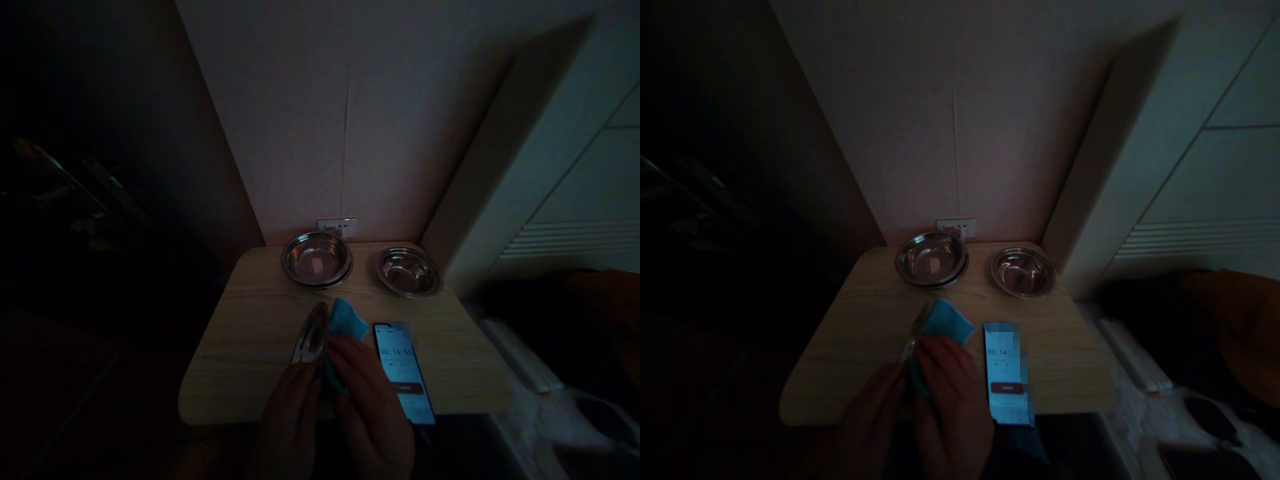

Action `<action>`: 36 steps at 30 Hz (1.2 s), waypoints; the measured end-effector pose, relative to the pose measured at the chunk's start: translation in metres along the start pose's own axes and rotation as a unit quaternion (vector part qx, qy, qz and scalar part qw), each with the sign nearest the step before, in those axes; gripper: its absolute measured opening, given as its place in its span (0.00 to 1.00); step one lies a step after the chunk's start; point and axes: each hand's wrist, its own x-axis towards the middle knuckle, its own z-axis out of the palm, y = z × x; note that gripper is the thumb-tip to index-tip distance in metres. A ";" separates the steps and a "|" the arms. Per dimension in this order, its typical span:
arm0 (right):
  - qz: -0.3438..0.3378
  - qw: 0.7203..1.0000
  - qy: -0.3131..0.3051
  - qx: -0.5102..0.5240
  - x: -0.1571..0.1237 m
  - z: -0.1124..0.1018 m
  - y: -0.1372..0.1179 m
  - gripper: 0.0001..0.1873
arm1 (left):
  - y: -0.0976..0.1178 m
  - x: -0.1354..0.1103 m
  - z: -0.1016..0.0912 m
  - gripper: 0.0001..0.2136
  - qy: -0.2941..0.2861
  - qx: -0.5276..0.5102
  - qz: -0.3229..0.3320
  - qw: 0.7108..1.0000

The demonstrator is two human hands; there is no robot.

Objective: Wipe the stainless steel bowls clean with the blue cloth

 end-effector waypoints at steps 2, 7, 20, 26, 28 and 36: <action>-0.024 1.000 -0.006 -0.009 -0.001 -0.001 -0.002 0.23 | -0.005 0.000 -0.001 0.15 -0.020 0.012 0.012 1.000; 0.014 1.000 -0.018 -0.002 0.017 -0.005 0.016 0.23 | -0.009 -0.004 -0.001 0.15 0.010 0.044 0.067 0.997; 0.018 1.000 0.003 -0.022 0.023 0.002 0.016 0.23 | -0.002 0.000 -0.003 0.14 0.044 0.034 0.047 0.997; -0.026 0.997 0.032 -0.059 0.011 0.009 -0.002 0.24 | -0.006 0.002 0.000 0.15 0.055 0.029 0.018 0.998; -0.065 0.994 0.031 -0.080 0.004 0.010 -0.009 0.24 | -0.010 0.001 -0.001 0.15 0.050 0.031 0.010 0.998; 0.061 0.998 0.033 0.002 0.033 0.005 0.018 0.21 | -0.015 -0.012 -0.001 0.13 0.063 0.004 0.021 0.998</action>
